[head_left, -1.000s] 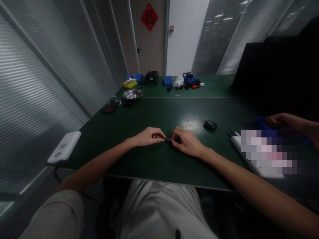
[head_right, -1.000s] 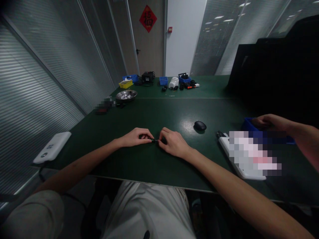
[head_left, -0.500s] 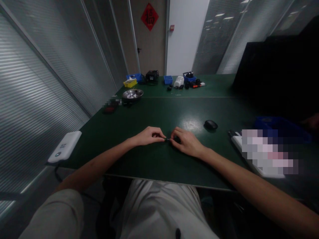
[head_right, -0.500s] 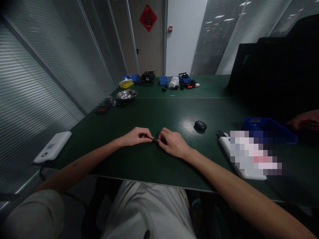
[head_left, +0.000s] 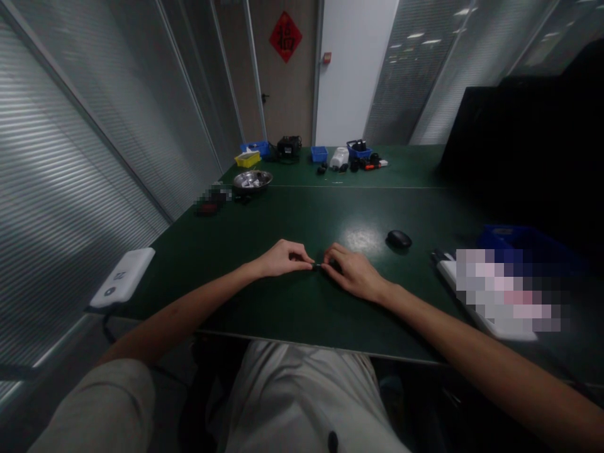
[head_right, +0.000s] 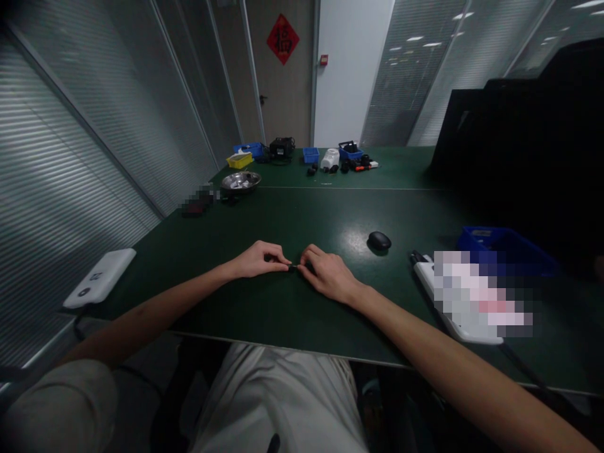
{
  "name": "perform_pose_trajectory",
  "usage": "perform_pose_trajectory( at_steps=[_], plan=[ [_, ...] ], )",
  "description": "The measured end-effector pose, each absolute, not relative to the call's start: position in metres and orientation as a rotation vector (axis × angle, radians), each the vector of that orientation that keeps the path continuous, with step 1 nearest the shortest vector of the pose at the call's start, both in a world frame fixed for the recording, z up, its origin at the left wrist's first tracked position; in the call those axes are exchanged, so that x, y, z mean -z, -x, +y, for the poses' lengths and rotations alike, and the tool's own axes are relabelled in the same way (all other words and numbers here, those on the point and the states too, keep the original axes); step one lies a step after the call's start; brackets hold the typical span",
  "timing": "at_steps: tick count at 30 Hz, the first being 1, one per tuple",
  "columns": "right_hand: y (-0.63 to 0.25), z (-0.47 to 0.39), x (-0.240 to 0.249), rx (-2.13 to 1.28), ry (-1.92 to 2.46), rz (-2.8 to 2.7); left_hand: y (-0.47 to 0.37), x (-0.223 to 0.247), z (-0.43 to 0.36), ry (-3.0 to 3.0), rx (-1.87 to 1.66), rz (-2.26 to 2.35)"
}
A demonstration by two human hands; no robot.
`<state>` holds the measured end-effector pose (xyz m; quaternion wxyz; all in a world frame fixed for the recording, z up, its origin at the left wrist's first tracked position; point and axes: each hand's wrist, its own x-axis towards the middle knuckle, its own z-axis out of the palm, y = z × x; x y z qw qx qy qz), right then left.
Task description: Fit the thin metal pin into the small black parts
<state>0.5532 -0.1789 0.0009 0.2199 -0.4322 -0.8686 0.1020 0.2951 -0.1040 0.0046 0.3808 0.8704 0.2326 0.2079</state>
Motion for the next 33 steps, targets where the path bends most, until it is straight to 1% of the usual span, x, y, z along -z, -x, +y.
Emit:
perform_pose_trajectory(
  at_steps=[16, 24, 33],
  plan=[
    [-0.548, -0.183, -0.006, -0.254, 1.260, -2.372, -0.293, -0.005, -0.103, -2.232, -0.491, 0.628],
    [-0.548, -0.182, -0.005, -0.297, 1.245, -2.345, -0.292, -0.006, -0.103, -2.240, -0.479, 0.611],
    [-0.542, -0.184, -0.007, -0.241, 1.268, -2.383, -0.293, -0.008, -0.105, -2.298, -0.505, 0.580]
  ],
)
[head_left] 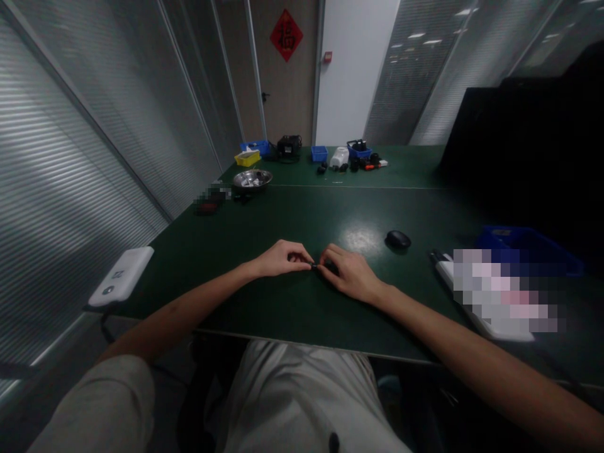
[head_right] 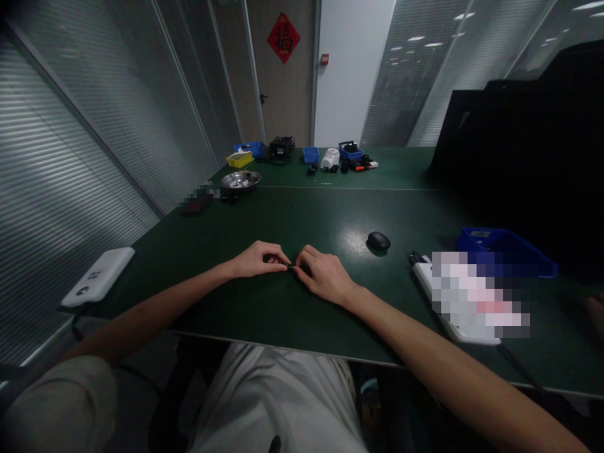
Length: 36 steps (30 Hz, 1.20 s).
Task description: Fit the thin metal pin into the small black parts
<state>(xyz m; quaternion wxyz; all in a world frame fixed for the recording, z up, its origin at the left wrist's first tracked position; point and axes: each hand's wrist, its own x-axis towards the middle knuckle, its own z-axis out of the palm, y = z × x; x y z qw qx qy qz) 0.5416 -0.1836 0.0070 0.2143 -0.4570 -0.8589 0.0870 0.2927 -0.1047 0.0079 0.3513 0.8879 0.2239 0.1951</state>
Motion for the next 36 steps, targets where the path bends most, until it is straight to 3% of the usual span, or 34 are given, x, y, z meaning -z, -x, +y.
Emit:
perform_pose_trajectory(
  at_steps=[36],
  plan=[
    [-0.5373, -0.1832, 0.0011, -0.196, 1.179, -2.429, -0.2933, -0.0036, -0.1052, -2.278, -0.558, 0.552]
  ],
)
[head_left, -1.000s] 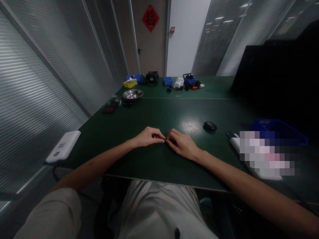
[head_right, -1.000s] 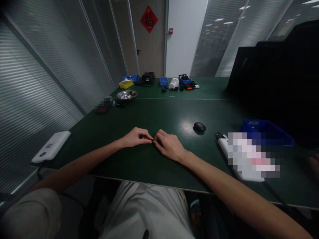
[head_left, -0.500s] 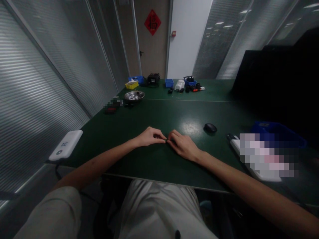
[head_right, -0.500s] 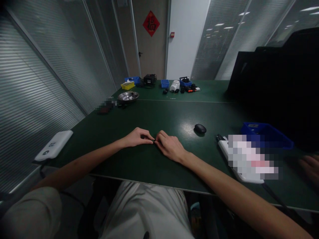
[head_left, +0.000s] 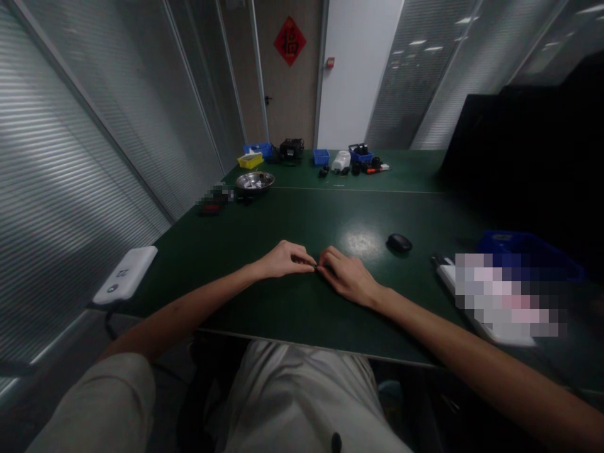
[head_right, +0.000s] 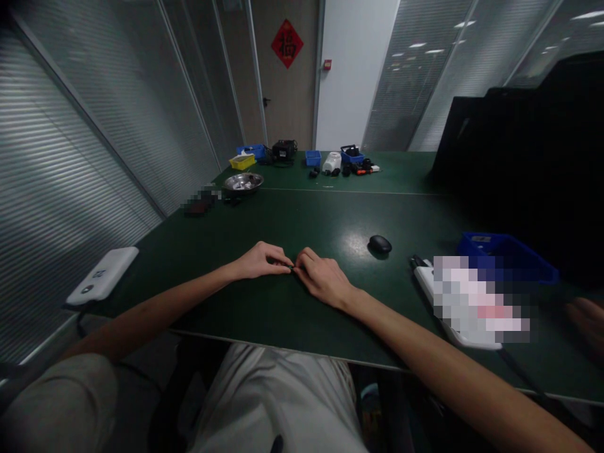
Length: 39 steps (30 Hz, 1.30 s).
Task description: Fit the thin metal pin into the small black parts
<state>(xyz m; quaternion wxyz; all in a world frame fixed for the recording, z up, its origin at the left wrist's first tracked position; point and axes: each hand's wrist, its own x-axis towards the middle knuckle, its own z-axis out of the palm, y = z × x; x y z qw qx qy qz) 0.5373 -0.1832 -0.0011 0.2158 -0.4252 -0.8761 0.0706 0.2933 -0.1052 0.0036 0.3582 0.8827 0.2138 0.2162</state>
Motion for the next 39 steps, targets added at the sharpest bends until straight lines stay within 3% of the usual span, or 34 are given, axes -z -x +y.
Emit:
perform_pose_trajectory(
  at_steps=[11, 22, 39],
  plan=[
    [-0.5386, -0.1859, -0.0067, -0.153, 1.216, -2.441, -0.2917, -0.0064, -0.1051, -2.331, -0.527, 0.535],
    [-0.5346, -0.1816, 0.0001, -0.356, 1.142, -2.296, -0.2962, 0.0017, -0.1090, -2.281, -0.611, 0.563],
    [-0.5404, -0.1862, -0.0049, -0.167, 1.211, -2.444, -0.2995, 0.0011, -0.1100, -2.160, -0.597, 0.648]
  ],
)
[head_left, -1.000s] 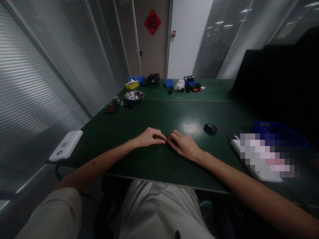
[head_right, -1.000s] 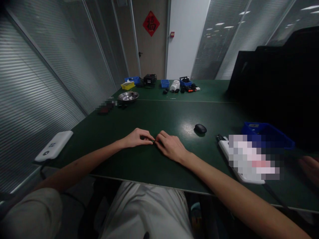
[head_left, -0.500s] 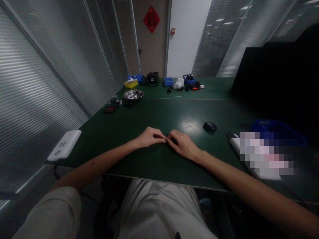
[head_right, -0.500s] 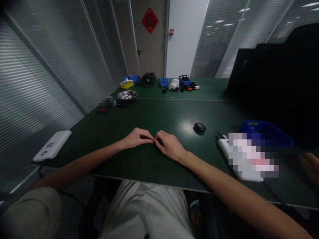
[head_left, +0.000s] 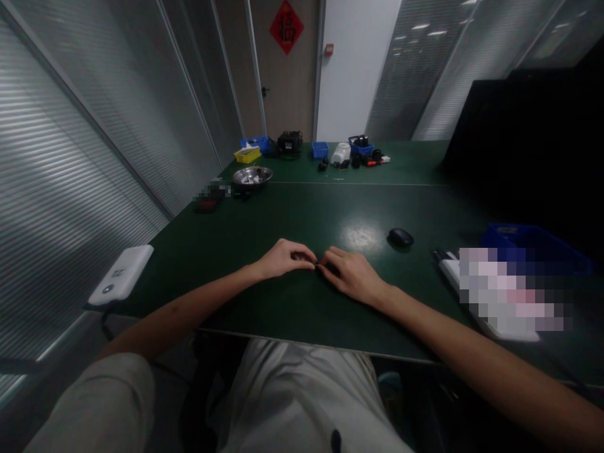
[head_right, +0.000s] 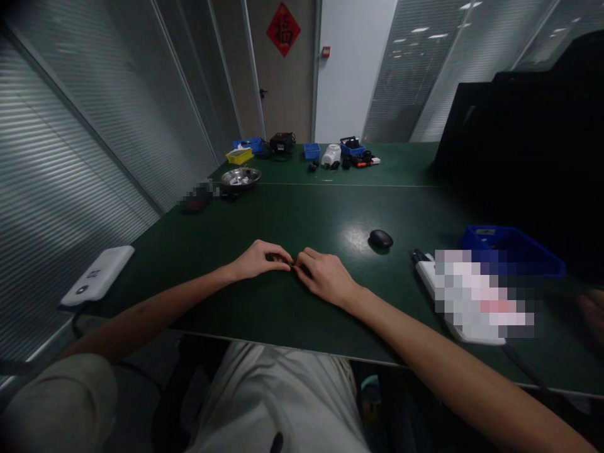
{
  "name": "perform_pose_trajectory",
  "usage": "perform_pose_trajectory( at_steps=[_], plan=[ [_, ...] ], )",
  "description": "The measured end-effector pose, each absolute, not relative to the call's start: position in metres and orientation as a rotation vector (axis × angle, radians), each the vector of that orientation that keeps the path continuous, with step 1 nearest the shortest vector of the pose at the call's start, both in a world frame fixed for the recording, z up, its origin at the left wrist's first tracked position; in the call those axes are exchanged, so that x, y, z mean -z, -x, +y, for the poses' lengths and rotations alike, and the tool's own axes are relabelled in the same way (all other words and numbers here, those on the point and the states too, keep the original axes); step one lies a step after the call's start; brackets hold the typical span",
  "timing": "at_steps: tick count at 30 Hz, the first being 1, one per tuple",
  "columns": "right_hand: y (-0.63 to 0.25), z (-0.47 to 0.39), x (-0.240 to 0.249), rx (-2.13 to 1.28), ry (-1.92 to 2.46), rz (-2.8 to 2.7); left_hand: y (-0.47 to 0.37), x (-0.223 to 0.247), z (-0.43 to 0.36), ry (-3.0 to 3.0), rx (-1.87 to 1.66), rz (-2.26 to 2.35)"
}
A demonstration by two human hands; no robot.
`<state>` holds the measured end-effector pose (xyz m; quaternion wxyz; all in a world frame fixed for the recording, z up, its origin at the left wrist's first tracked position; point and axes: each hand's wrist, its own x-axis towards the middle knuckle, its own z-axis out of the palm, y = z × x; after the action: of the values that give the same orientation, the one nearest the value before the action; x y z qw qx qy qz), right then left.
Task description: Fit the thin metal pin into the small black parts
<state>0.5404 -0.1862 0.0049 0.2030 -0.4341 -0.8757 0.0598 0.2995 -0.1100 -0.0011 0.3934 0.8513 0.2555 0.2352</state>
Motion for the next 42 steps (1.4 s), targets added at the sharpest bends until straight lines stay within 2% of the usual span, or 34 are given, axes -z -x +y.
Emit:
perform_pose_trajectory(
  at_steps=[11, 27, 34, 42],
  plan=[
    [-0.539, -0.187, -0.006, -0.191, 1.194, -2.431, -0.300, -0.005, -0.108, -2.035, -0.618, 0.614],
    [-0.540, -0.185, -0.005, -0.216, 1.198, -2.400, -0.298, 0.003, -0.099, -2.335, -0.690, 0.789],
    [-0.547, -0.184, -0.007, -0.318, 1.152, -2.270, -0.295, -0.014, -0.115, -2.414, -0.573, 0.568],
    [-0.550, -0.179, -0.003, -0.317, 1.182, -2.216, -0.297, -0.008, -0.114, -2.529, -0.618, 0.642]
  ],
)
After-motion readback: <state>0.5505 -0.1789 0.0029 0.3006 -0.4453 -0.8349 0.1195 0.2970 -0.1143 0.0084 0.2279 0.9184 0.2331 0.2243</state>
